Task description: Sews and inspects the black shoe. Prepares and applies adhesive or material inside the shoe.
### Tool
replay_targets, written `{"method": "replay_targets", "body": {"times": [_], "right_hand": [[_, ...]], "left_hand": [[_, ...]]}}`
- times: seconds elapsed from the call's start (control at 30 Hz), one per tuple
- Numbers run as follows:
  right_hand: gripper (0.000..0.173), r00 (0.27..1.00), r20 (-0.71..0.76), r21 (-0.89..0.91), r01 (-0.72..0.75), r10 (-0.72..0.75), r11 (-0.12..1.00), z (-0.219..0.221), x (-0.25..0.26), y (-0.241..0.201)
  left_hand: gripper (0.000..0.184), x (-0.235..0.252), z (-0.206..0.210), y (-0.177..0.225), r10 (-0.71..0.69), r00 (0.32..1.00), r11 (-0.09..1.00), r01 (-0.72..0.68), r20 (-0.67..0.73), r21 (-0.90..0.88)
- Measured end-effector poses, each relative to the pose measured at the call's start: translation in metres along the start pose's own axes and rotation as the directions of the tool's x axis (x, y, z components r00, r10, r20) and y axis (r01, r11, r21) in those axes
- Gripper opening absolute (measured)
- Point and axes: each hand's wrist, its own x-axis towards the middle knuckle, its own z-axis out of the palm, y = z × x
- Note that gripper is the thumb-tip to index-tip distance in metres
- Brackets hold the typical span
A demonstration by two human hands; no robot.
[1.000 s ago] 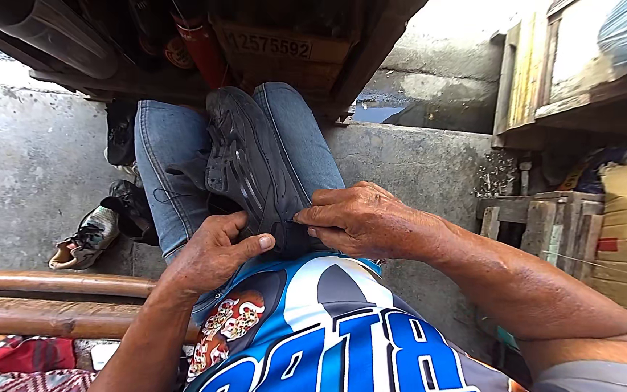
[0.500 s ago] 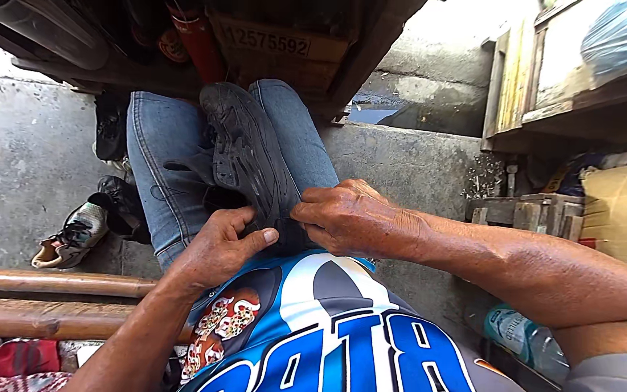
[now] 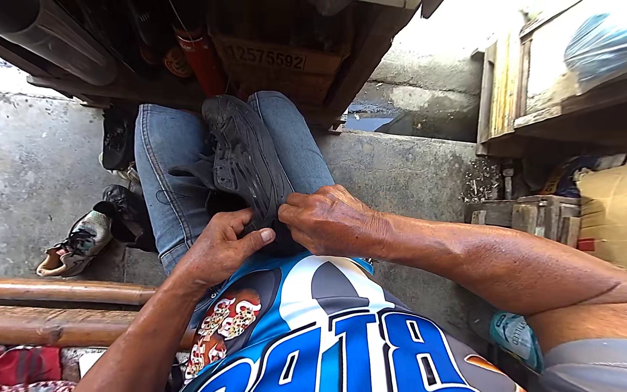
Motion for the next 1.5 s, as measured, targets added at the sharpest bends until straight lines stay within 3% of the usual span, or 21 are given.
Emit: {"method": "replay_targets", "body": {"times": [0.2, 0.27, 0.33, 0.4, 0.63, 0.73, 0.8, 0.87, 0.9, 0.97, 1.07, 1.17, 1.23, 1.33, 1.5], "right_hand": [[0.008, 0.999, -0.023, 0.091, 0.026, -0.024, 0.996, -0.008, -0.003, 0.011], [0.011, 0.998, -0.062, 0.152, 0.038, -0.029, 0.988, -0.011, -0.009, 0.013], [0.017, 0.997, -0.078, 0.213, 0.042, -0.026, 0.976, -0.013, -0.017, 0.017], [0.023, 0.996, -0.092, 0.255, 0.033, -0.010, 0.966, -0.013, -0.023, 0.022], [0.017, 0.997, -0.004, 0.236, -0.080, 0.083, 0.969, -0.019, -0.023, 0.017], [0.011, 0.983, 0.105, 0.149, -0.165, 0.150, 0.975, -0.028, -0.018, 0.010], [0.009, 0.975, 0.137, 0.110, -0.192, 0.176, 0.975, -0.030, -0.014, 0.006], [0.010, 0.970, 0.139, 0.090, -0.212, 0.199, 0.973, -0.029, -0.009, 0.002], [0.010, 0.965, 0.147, 0.093, -0.233, 0.218, 0.968, -0.029, -0.007, 0.001], [0.008, 0.958, 0.155, 0.127, -0.263, 0.243, 0.956, -0.029, -0.006, 0.001], [0.009, 0.962, 0.124, 0.202, -0.265, 0.244, 0.943, -0.025, -0.009, 0.006], [0.013, 0.964, 0.104, 0.259, -0.264, 0.245, 0.929, -0.021, -0.012, 0.008], [0.015, 0.965, 0.088, 0.287, -0.261, 0.246, 0.922, -0.017, -0.013, 0.008], [0.016, 0.967, 0.061, 0.324, -0.254, 0.248, 0.911, -0.013, -0.017, 0.009], [0.016, 0.967, 0.014, 0.362, -0.240, 0.253, 0.901, -0.005, -0.022, 0.008]], "left_hand": [[0.013, 0.002, 0.001, 0.005, 0.005, 0.999, 0.999, -0.007, 0.034, 0.049], [0.024, -0.001, 0.002, 0.013, 0.008, 1.000, 0.969, -0.004, -0.016, 0.247], [0.039, -0.007, 0.001, 0.019, 0.094, 0.988, 0.849, -0.014, -0.125, 0.528], [0.047, -0.014, -0.008, 0.023, 0.150, 0.973, 0.744, 0.005, -0.174, 0.668], [0.027, -0.033, -0.035, 0.020, 0.185, 0.976, 0.657, -0.034, -0.117, 0.753], [0.019, -0.040, -0.040, 0.034, 0.220, 0.971, 0.809, -0.129, -0.091, 0.574], [0.019, -0.037, -0.041, 0.037, 0.274, 0.961, 0.939, -0.273, 0.023, 0.207], [0.022, -0.025, -0.034, 0.033, 0.312, 0.945, 0.941, -0.293, 0.101, -0.171], [0.021, -0.019, -0.031, 0.030, 0.299, 0.948, 0.924, -0.259, 0.111, -0.281], [0.017, -0.008, -0.028, 0.023, 0.210, 0.977, 0.925, -0.184, 0.045, -0.334], [0.014, 0.005, -0.018, 0.021, 0.106, 0.987, 0.993, -0.098, -0.125, 0.073], [0.018, 0.016, -0.005, 0.020, 0.063, 0.991, 0.908, -0.009, -0.116, 0.418], [0.020, 0.022, -0.001, 0.017, 0.028, 0.999, 0.881, -0.007, -0.038, 0.474], [0.019, 0.027, -0.003, 0.017, -0.029, 0.998, 0.915, 0.002, 0.061, 0.404], [0.015, 0.031, -0.008, 0.016, -0.071, 0.988, 0.902, 0.006, 0.134, 0.432]]}}
